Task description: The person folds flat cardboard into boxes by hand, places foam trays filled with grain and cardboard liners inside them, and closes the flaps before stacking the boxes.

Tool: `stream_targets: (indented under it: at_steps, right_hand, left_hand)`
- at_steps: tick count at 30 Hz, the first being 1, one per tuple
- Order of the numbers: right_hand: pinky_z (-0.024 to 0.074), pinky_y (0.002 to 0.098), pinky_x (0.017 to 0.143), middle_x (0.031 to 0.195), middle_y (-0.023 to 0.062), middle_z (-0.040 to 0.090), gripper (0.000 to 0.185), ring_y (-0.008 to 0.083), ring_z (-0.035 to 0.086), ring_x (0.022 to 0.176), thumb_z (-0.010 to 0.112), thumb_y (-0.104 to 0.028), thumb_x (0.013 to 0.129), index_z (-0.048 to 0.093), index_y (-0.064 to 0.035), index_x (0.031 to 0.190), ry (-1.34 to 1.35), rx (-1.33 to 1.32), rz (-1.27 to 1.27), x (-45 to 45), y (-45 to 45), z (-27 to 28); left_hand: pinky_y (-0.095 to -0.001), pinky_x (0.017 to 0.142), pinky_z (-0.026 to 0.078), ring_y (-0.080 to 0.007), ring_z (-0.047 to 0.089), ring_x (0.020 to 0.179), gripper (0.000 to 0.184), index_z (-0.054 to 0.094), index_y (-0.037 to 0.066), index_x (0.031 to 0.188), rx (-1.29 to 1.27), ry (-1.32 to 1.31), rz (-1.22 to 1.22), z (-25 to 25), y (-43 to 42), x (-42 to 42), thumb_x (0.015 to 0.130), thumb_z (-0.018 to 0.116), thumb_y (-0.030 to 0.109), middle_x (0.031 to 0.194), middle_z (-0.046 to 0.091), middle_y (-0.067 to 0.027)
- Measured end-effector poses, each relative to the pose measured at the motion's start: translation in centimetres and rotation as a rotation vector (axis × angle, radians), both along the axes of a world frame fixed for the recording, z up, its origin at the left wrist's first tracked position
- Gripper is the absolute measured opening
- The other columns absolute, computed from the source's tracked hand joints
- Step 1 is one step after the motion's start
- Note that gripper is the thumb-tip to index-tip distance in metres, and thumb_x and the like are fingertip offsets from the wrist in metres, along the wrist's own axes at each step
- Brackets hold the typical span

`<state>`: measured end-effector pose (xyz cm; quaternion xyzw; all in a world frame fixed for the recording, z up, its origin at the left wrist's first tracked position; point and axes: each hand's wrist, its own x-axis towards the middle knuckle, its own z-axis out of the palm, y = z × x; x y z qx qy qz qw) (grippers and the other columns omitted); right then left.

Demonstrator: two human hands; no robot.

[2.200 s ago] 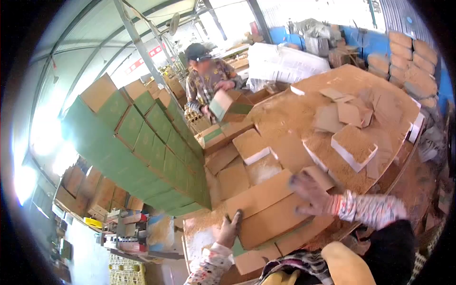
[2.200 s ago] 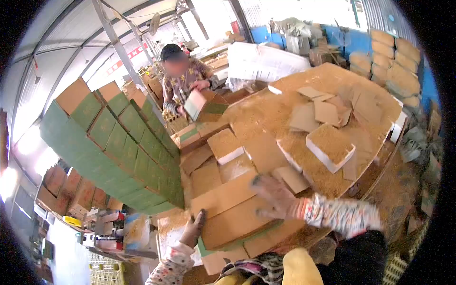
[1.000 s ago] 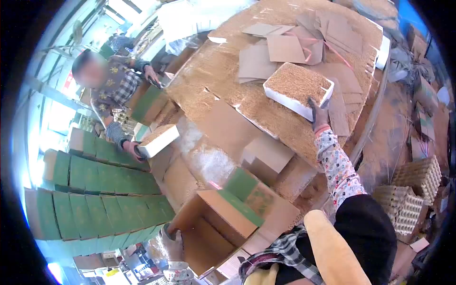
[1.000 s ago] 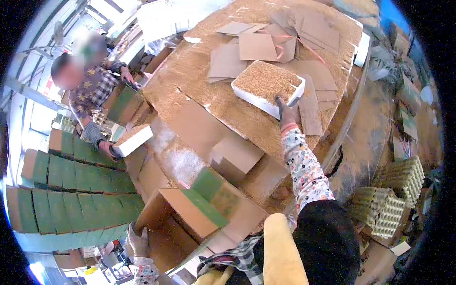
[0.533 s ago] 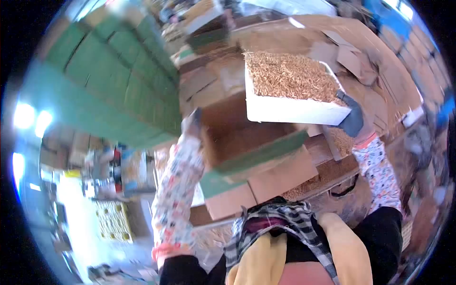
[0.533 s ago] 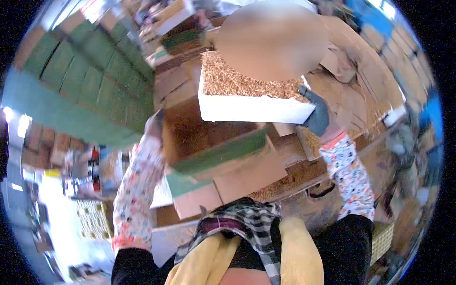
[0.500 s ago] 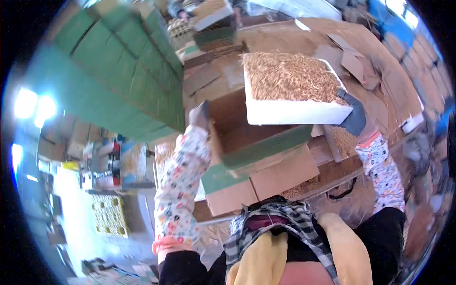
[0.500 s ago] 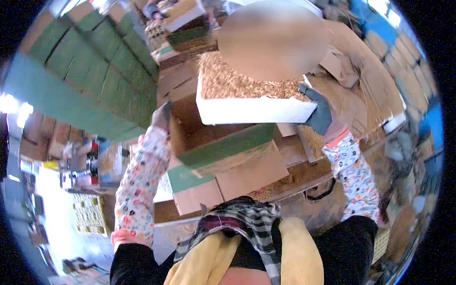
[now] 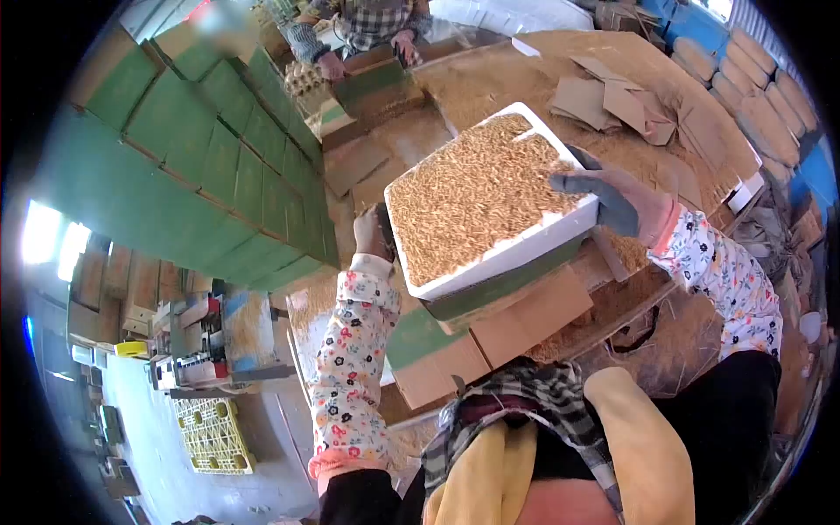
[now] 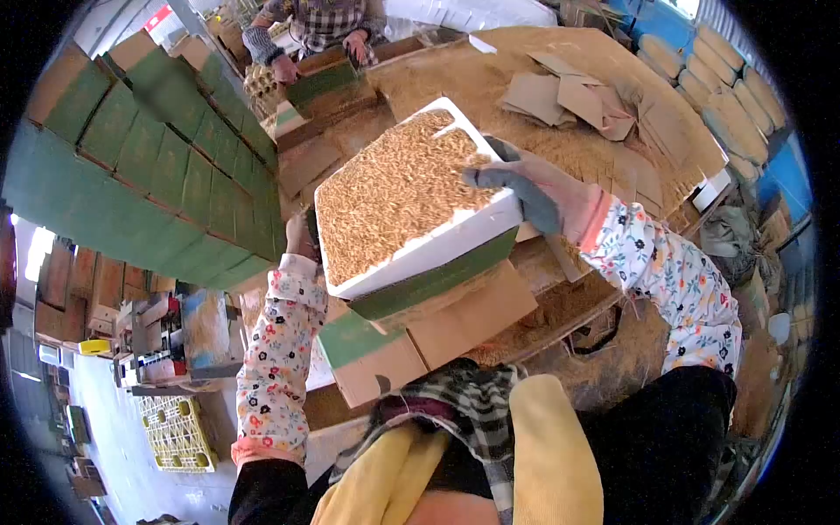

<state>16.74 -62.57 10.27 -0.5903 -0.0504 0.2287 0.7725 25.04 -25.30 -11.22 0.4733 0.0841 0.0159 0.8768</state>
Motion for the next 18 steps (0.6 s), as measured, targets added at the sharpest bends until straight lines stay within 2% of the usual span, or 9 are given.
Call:
stream_targets:
  at_steps: [3,4,5,7,9,11,14,16,18]
  right_hand:
    - [0.0484,0.0294,0.076,0.115,0.0071,0.054,0.053,0.0156,0.056,0.093,0.061,-0.017,0.083,0.039,-0.0069,0.131,-0.010,-0.193,-0.102,1.5,2.3,-5.8]
    - [0.0468,0.0297,0.079,0.113,0.0087,0.056,0.050,0.0166,0.056,0.093,0.061,-0.020,0.083,0.042,-0.0054,0.128,-0.132,-0.421,0.053,3.2,2.0,-9.8]
    - [0.0451,0.0300,0.081,0.112,0.0103,0.057,0.048,0.0177,0.056,0.093,0.061,-0.022,0.083,0.046,-0.0039,0.125,-0.252,-0.657,0.210,4.9,1.6,-13.6]
    - [0.0440,0.0287,0.082,0.106,0.0101,0.058,0.047,0.0172,0.056,0.091,0.065,-0.024,0.081,0.051,-0.0022,0.119,-0.433,-0.567,0.326,6.5,0.8,-17.9]
    - [0.0440,0.0274,0.079,0.100,0.0093,0.060,0.042,0.0169,0.057,0.088,0.066,-0.025,0.080,0.055,-0.0012,0.113,-0.673,-0.458,0.137,4.6,0.0,-17.0]
    - [0.0454,0.0263,0.075,0.093,0.0078,0.060,0.035,0.0167,0.058,0.083,0.065,-0.023,0.081,0.058,-0.0009,0.106,-0.984,-0.323,-0.359,0.1,0.3,-9.8]
    - [0.0467,0.0260,0.073,0.092,0.0079,0.060,0.034,0.0188,0.060,0.083,0.064,-0.022,0.082,0.056,0.0007,0.105,-0.555,-0.141,-0.677,0.3,-4.8,-13.2]
    - [0.0475,0.0287,0.077,0.096,0.0105,0.061,0.037,0.0218,0.061,0.085,0.064,-0.025,0.082,0.054,0.0015,0.105,-0.012,0.113,-0.745,3.0,-8.5,-25.7]
    - [0.0473,0.0298,0.062,0.084,0.0089,0.060,0.036,0.0190,0.058,0.070,0.069,-0.028,0.079,0.057,0.0000,0.097,0.712,0.293,-0.524,5.4,-11.0,-35.5]
  left_hand:
    - [-0.0307,0.067,0.050,-0.0161,0.061,0.078,0.022,0.061,0.003,0.098,-0.117,0.052,-0.139,9.2,-4.3,-6.3,0.088,0.056,0.022,0.086,0.063,-0.0056]
    - [-0.0297,0.069,0.049,-0.0178,0.061,0.080,0.023,0.061,0.003,0.099,-0.194,0.120,-0.070,5.2,-1.4,-3.6,0.088,0.056,0.023,0.090,0.063,-0.0067]
    - [-0.0278,0.072,0.047,-0.0181,0.060,0.083,0.025,0.059,0.001,0.103,0.221,0.148,-0.100,2.1,2.1,-2.7,0.088,0.056,0.020,0.095,0.064,-0.0084]
    - [-0.0267,0.072,0.046,-0.0160,0.058,0.080,0.020,0.059,-0.001,0.099,0.605,0.021,0.077,3.1,0.2,-3.6,0.086,0.056,0.014,0.092,0.063,-0.0076]
    - [-0.0262,0.073,0.045,-0.0138,0.056,0.079,0.014,0.058,-0.002,0.095,1.098,-0.067,0.177,3.6,-1.0,-3.8,0.085,0.054,0.006,0.089,0.063,-0.0076]
    - [-0.0259,0.073,0.045,-0.0136,0.056,0.078,0.012,0.057,-0.002,0.093,1.150,0.040,0.111,6.4,-2.8,-4.9,0.084,0.053,0.004,0.087,0.062,-0.0074]
    - [-0.0252,0.064,0.044,-0.0122,0.052,0.068,0.009,0.055,0.000,0.092,1.105,-0.048,0.159,5.7,-2.6,-4.9,0.083,0.053,0.005,0.076,0.056,-0.0021]
    - [-0.0247,0.062,0.043,-0.0117,0.050,0.068,0.008,0.055,0.001,0.091,1.128,0.114,0.171,7.6,-4.5,-5.2,0.084,0.053,0.005,0.075,0.055,-0.0017]
    - [-0.0230,0.054,0.041,-0.0090,0.049,0.061,0.007,0.055,0.002,0.090,1.260,0.171,0.170,8.6,-5.4,-5.4,0.083,0.053,0.002,0.073,0.055,-0.0008]
